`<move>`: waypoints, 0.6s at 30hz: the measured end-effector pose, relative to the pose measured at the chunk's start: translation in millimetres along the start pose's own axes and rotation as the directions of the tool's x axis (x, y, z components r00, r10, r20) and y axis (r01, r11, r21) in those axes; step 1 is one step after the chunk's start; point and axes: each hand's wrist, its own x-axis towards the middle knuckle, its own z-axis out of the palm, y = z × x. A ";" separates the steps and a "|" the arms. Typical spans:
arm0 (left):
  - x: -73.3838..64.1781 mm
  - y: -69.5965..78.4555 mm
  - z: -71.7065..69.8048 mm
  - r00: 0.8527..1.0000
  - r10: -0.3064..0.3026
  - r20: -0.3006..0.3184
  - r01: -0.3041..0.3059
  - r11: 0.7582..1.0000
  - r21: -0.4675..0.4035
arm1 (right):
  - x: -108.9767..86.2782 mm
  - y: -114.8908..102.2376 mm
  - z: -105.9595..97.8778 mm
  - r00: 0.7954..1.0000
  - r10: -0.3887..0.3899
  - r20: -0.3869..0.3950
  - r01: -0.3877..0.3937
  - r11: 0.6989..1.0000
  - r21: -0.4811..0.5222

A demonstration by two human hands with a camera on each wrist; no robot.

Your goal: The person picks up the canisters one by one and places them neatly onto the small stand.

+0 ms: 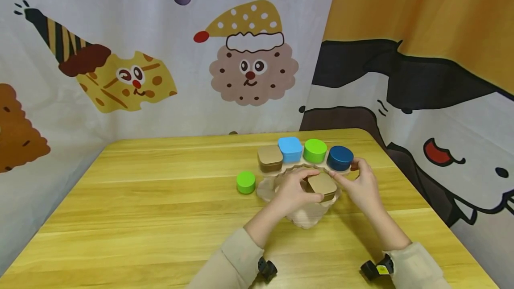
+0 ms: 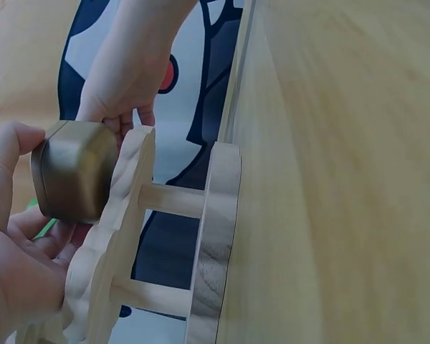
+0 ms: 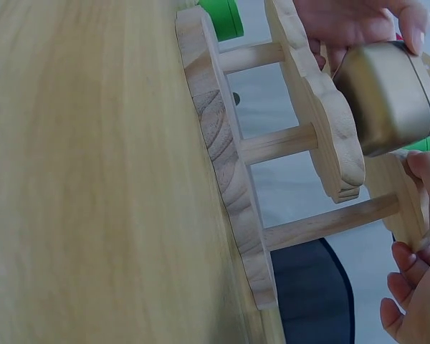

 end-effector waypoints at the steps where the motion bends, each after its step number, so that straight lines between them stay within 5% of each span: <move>1: 0.4 -0.2 0.5 1.000 0.005 0.000 -0.005 1.000 0.006 | 0.0 0.1 0.1 1.000 0.000 0.000 0.000 1.000 -0.001; 18: 0.6 -3.1 2.7 0.998 0.037 0.043 -0.038 0.999 0.024 | -0.4 0.1 -0.5 1.000 -0.003 0.002 0.003 1.000 0.005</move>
